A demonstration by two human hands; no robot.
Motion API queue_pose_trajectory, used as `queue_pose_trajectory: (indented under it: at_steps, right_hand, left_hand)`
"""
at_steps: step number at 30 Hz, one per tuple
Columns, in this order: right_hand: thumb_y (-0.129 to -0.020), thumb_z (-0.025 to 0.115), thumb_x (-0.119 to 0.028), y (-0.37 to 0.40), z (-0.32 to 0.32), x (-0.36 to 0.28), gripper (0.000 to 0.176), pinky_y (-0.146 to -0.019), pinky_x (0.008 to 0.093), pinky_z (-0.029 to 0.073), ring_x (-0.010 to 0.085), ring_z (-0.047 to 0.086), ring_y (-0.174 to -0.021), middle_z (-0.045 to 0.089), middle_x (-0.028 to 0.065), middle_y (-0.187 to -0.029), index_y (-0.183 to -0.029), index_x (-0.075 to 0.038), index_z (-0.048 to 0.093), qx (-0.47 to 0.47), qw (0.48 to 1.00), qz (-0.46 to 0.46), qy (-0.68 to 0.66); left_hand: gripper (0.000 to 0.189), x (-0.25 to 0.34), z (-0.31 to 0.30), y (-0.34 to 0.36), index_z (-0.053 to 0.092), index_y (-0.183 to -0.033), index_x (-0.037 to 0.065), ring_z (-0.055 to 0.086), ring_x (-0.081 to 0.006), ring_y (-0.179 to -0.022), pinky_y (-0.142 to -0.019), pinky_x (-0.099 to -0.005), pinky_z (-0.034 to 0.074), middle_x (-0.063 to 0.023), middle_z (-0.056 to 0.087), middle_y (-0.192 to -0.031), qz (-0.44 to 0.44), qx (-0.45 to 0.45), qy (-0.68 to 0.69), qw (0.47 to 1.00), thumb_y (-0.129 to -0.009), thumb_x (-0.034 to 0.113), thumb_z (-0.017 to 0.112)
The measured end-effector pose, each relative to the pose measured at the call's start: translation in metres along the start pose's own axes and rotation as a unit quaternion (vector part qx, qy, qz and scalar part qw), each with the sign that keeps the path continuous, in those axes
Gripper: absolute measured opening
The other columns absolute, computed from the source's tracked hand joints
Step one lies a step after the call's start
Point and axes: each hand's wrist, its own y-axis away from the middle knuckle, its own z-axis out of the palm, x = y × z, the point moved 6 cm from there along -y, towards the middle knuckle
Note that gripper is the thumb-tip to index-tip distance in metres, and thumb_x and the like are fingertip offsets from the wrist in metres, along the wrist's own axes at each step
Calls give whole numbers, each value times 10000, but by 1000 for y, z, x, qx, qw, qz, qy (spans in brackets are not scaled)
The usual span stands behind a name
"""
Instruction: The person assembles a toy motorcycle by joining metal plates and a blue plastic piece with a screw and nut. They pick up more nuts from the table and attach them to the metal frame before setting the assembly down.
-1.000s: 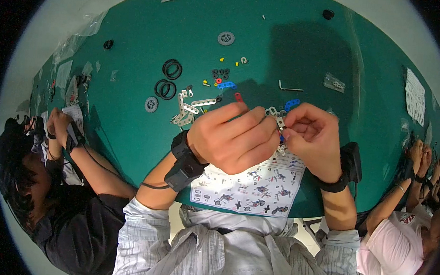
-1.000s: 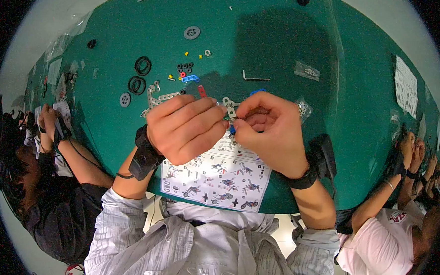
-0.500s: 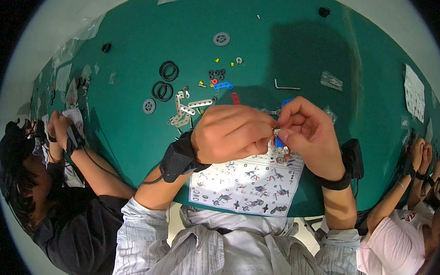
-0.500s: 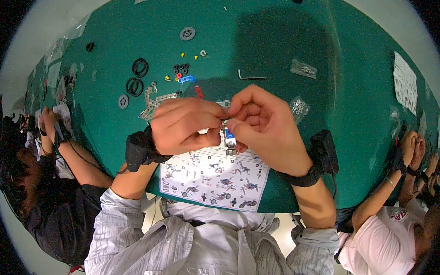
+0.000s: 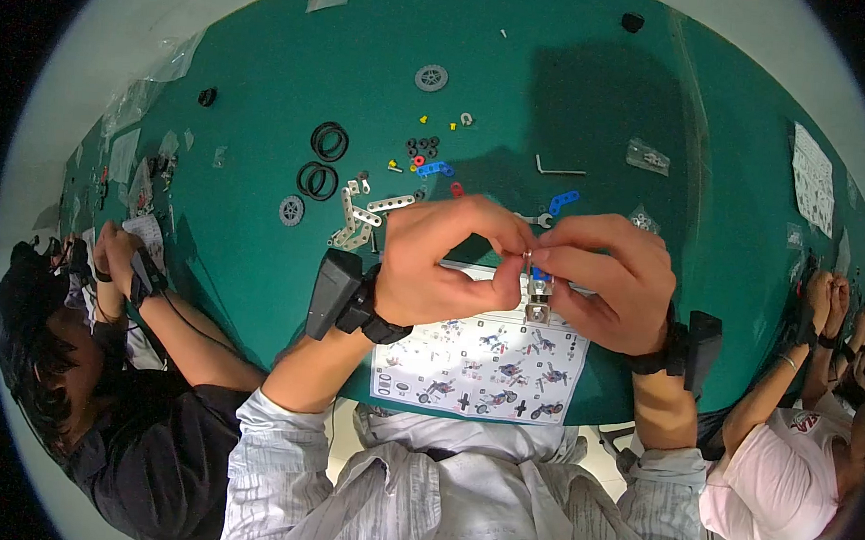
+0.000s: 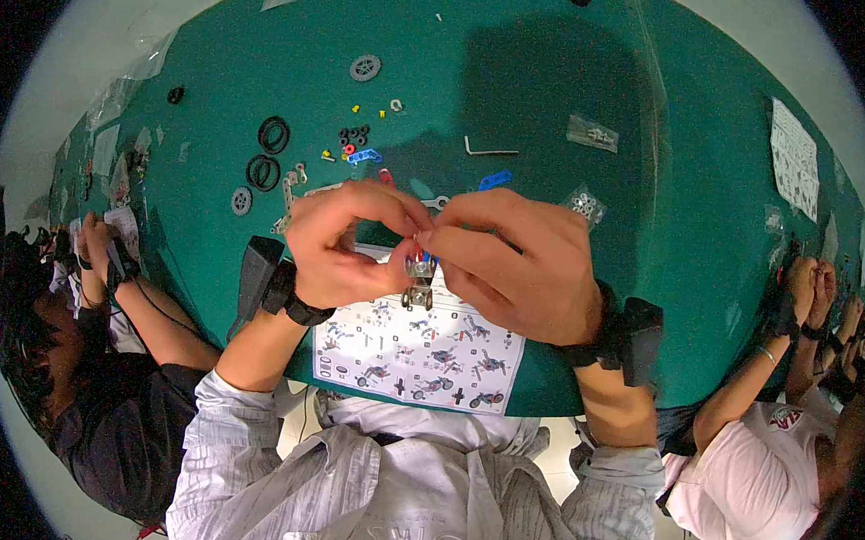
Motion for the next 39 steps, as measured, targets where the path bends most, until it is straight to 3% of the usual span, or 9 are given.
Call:
queue_pose_trajectory:
  at_steps: [4, 10, 19, 25, 31, 34, 39]
  right_hand:
    - [-662, 799, 37, 0, -3, 2, 382, -596, 313, 546, 238, 697, -785, 692, 86, -943, -1016, -74, 711, -23, 999, 34, -4]
    - [-754, 797, 7, 4, 3, 18, 233, -601, 263, 517, 168, 657, -733, 674, 77, -929, -962, -40, 703, -25, 976, 158, -148]
    - [-888, 693, -3, 23, 12, 38, 50, -655, 221, 499, 87, 620, -767, 654, 76, -898, -916, 34, 676, -32, 861, 363, -356]
    - [-798, 719, 16, 16, 7, 35, 120, -615, 231, 500, 90, 624, -736, 647, 56, -884, -911, 11, 677, -23, 933, 275, -231]
    - [-705, 804, -17, 9, -1, 30, 245, -571, 219, 468, 75, 590, -679, 645, 37, -881, -921, -47, 694, 16, 944, 263, -198]
    - [-710, 819, -32, 6, -1, 26, 238, -557, 214, 447, 73, 572, -664, 644, 32, -883, -911, -46, 693, -21, 964, 219, -151]
    - [-732, 827, -40, 8, 1, 27, 180, -546, 217, 436, 74, 564, -647, 644, 28, -846, -857, -44, 697, -28, 960, 221, -168]
  left_hand:
    - [199, 0, 1, 0, 656, -854, 38, 731, -194, -714, -647, -284, 568, -70, 727, -805, -4, 28, -5, 1000, -689, -22, 750]
    - [207, 2, 2, -1, 651, -847, 39, 716, -195, -679, -608, -285, 554, -70, 715, -785, 18, 25, -18, 999, -681, -11, 765]
    - [211, 4, 5, -1, 649, -837, 38, 692, -184, -644, -579, -280, 538, -70, 696, -755, 20, 18, -27, 999, -678, 1, 783]
    - [211, -1, 2, -1, 646, -835, 42, 701, -155, -654, -603, -265, 544, -58, 708, -768, -7, 19, -25, 999, -674, 11, 779]
    - [206, -20, 10, 11, 635, -866, 31, 729, -116, -711, -659, -239, 555, -39, 716, -784, -140, 24, 120, 983, -702, -14, 753]
    - [205, -19, 11, 12, 628, -880, 25, 730, -110, -725, -676, -232, 557, -41, 716, -786, -141, 13, 136, 981, -717, -20, 746]
    - [201, -18, 10, 11, 632, -868, 24, 729, -115, -728, -676, -233, 553, -37, 711, -785, -133, 15, 119, 984, -712, -17, 752]
